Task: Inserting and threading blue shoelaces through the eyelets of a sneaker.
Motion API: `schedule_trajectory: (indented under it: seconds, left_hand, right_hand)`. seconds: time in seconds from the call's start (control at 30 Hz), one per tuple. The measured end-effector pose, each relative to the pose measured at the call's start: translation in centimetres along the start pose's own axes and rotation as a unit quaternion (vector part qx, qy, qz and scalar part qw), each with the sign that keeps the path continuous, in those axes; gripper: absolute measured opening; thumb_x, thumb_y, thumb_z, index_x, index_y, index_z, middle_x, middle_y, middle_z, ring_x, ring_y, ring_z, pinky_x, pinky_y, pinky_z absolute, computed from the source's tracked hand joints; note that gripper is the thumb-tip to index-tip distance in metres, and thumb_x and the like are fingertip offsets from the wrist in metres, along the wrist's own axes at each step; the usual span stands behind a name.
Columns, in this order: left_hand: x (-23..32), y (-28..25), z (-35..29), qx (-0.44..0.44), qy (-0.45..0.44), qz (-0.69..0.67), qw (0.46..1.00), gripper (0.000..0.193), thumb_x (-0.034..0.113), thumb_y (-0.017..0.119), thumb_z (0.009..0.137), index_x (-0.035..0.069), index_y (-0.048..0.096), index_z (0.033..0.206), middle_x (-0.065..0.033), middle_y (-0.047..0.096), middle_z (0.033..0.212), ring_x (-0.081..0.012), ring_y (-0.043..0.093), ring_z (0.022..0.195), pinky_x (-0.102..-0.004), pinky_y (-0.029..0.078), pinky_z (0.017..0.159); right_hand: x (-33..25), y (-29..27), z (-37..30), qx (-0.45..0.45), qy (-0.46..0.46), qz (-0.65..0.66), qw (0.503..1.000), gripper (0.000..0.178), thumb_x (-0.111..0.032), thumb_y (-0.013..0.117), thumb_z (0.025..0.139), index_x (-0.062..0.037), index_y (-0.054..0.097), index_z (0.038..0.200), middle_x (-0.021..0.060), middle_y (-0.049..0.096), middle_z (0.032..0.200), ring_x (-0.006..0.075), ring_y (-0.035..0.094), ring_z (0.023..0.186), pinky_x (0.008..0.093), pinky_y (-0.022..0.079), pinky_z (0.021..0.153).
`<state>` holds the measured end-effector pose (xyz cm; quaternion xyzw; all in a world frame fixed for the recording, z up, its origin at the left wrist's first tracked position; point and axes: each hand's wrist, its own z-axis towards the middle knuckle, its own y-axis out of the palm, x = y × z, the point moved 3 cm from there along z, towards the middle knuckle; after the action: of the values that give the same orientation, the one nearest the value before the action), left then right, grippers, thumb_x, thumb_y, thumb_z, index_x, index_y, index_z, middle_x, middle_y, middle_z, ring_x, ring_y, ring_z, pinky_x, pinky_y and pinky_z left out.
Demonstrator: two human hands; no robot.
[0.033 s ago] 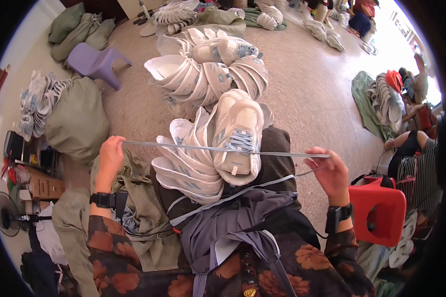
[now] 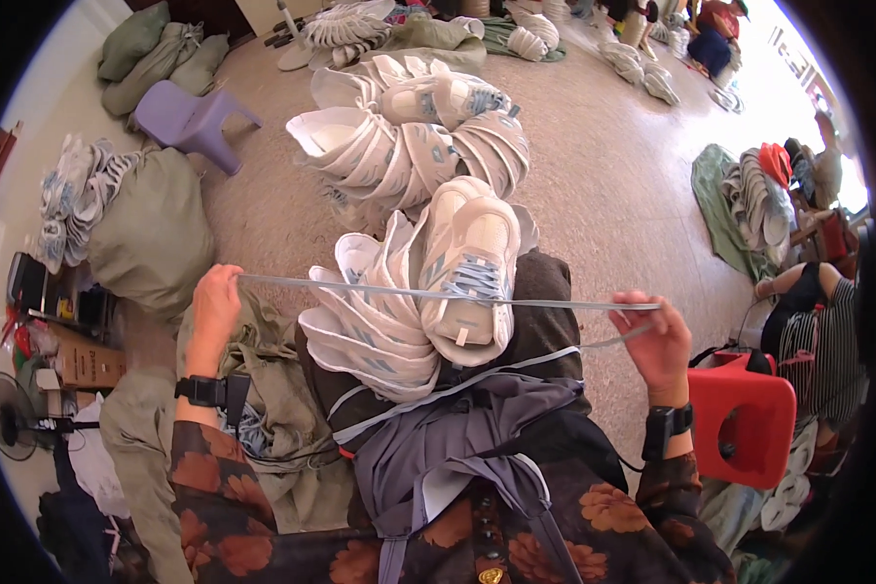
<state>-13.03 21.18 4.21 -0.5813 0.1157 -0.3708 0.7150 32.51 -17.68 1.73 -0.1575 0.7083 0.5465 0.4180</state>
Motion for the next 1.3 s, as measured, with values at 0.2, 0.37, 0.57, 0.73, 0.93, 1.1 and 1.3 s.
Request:
schedule_trajectory:
  seconds: [0.2,0.37,0.57,0.73,0.93,1.1,1.3]
  left_hand:
    - [5.7,1.0,0.3,0.099,0.073,0.226,0.966,0.015,0.018,0.066,0.089,0.006,0.061,0.082,-0.0147,0.060,0.085,-0.0345,0.061,0.080,-0.0459,0.044,0.071]
    - [14.3,7.2,-2.7,-0.092,-0.060,-0.304,0.946,0.011,0.012,0.064,0.094,0.002,0.067,0.097,-0.0056,0.067,0.081,-0.0164,0.059,0.064,-0.0320,0.045,0.058]
    - [19.8,11.5,-2.9,-0.159,-0.175,-0.625,0.744,0.015,0.006,0.057,0.098,-0.001,0.066,0.108,-0.0061,0.070,0.085,-0.0080,0.063,0.062,-0.0234,0.050,0.056]
    - [19.8,12.8,-2.3,-0.165,-0.209,-0.663,0.699,0.014,0.006,0.057,0.099,-0.003,0.064,0.107,-0.0042,0.070,0.086,-0.0073,0.061,0.065,-0.0223,0.051,0.061]
    - [19.6,13.6,-2.3,-0.088,-0.114,-0.554,0.820,0.014,0.008,0.056,0.099,-0.001,0.062,0.108,0.0005,0.063,0.077,-0.0044,0.052,0.059,-0.0223,0.041,0.052]
    - [20.1,11.8,-2.5,-0.170,-0.219,-0.651,0.706,0.014,0.008,0.058,0.098,-0.002,0.062,0.107,-0.0020,0.062,0.076,-0.0078,0.054,0.063,-0.0249,0.045,0.057]
    - [19.9,12.2,-1.9,-0.094,-0.132,-0.583,0.797,0.013,0.010,0.064,0.096,0.000,0.065,0.104,-0.0021,0.065,0.079,-0.0069,0.058,0.063,-0.0226,0.049,0.057]
  right_hand:
    - [-3.5,-6.5,0.7,-0.023,-0.064,0.238,0.969,0.028,-0.025,0.047,0.106,-0.0098,0.050,0.082,0.0031,0.057,0.091,0.0196,0.057,0.093,0.0425,0.044,0.101]
    - [-5.3,-11.7,1.3,0.098,-0.060,0.174,0.978,0.017,-0.021,0.050,0.105,-0.0052,0.055,0.100,0.0023,0.055,0.091,0.0151,0.052,0.082,0.0351,0.048,0.088]
    - [-3.1,-12.7,2.5,0.164,0.005,0.038,0.986,0.028,-0.008,0.054,0.102,-0.0004,0.052,0.129,0.0021,0.058,0.092,0.0082,0.051,0.067,0.0222,0.048,0.068]
    - [4.0,-1.2,3.1,0.075,0.181,-0.209,0.958,0.016,-0.008,0.056,0.100,-0.0008,0.061,0.114,0.0043,0.065,0.083,0.0086,0.058,0.063,0.0234,0.050,0.060]
    - [8.9,9.4,5.0,-0.071,0.227,-0.319,0.917,0.013,-0.010,0.058,0.100,-0.0001,0.064,0.107,0.0036,0.066,0.083,0.0082,0.060,0.065,0.0211,0.050,0.061]
    - [10.9,11.6,6.6,-0.128,0.155,-0.346,0.917,0.013,-0.006,0.058,0.099,0.0039,0.061,0.108,0.0084,0.065,0.114,0.0089,0.063,0.074,0.0238,0.053,0.068]
    - [10.2,11.7,6.9,-0.077,0.141,-0.316,0.935,0.010,-0.009,0.058,0.099,-0.0001,0.062,0.104,0.0113,0.063,0.120,0.0106,0.063,0.074,0.0259,0.052,0.067]
